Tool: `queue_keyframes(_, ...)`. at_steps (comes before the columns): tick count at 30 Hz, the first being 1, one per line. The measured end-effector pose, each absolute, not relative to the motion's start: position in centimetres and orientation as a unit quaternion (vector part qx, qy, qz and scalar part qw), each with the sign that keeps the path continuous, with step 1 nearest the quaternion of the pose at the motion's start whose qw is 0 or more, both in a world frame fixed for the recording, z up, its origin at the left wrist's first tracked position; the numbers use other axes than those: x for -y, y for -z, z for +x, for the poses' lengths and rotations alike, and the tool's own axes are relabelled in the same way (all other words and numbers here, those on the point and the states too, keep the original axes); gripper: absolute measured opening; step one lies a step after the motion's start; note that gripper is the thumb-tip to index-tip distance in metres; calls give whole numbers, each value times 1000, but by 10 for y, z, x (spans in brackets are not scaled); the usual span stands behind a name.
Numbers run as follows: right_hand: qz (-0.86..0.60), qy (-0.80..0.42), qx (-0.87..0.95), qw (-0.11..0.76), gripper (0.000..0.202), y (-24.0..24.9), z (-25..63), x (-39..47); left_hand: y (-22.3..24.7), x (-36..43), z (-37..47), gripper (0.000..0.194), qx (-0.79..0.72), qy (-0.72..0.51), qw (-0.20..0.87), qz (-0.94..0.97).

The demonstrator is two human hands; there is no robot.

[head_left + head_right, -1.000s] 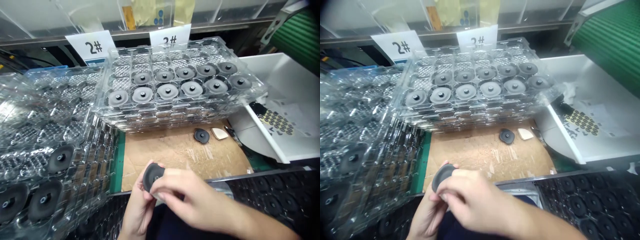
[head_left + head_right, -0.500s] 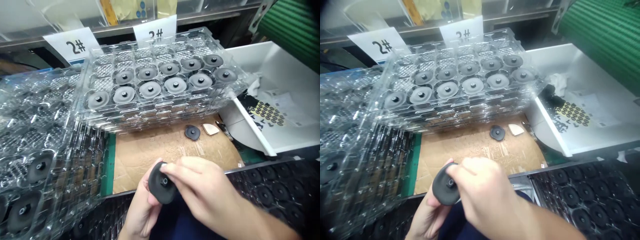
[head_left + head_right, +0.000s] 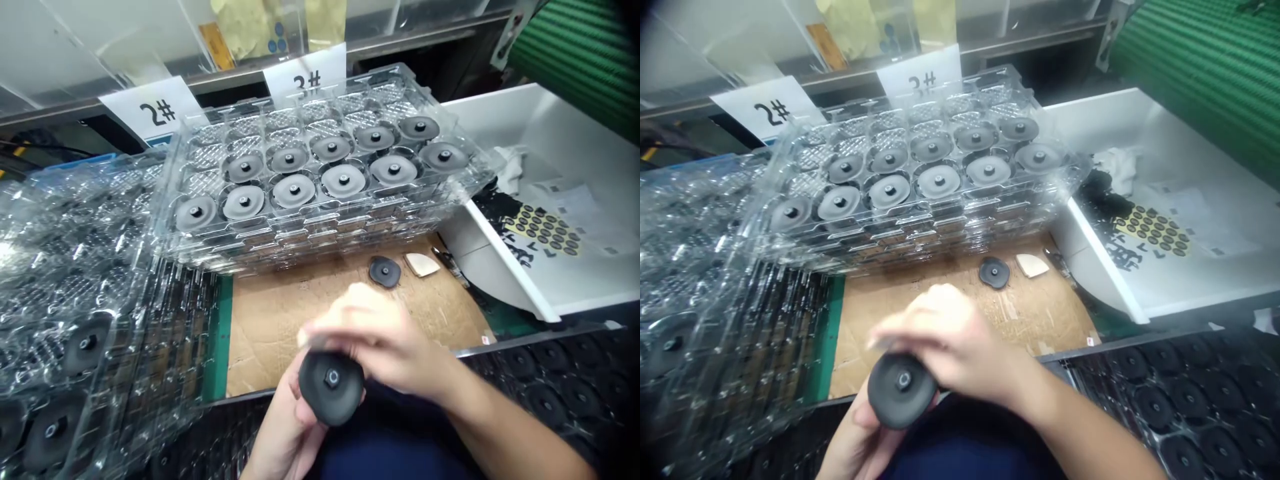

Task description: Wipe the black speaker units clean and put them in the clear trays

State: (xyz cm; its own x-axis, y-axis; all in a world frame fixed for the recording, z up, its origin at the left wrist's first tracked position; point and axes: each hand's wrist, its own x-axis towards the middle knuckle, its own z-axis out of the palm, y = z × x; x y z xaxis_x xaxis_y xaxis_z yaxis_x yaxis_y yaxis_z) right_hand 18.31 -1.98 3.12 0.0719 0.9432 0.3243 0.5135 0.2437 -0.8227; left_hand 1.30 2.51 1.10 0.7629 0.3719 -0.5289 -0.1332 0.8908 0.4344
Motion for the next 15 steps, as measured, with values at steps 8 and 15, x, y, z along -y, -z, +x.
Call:
queue_keyframes(8,-735,-252,513,365,21,59,169,60,-9,-35,11,59,-295,-160,932,137)
queue_keyframes(15,-771,-198,499,342,20,64,172,62,-3,-35,13,56,-302,-173,929,124)
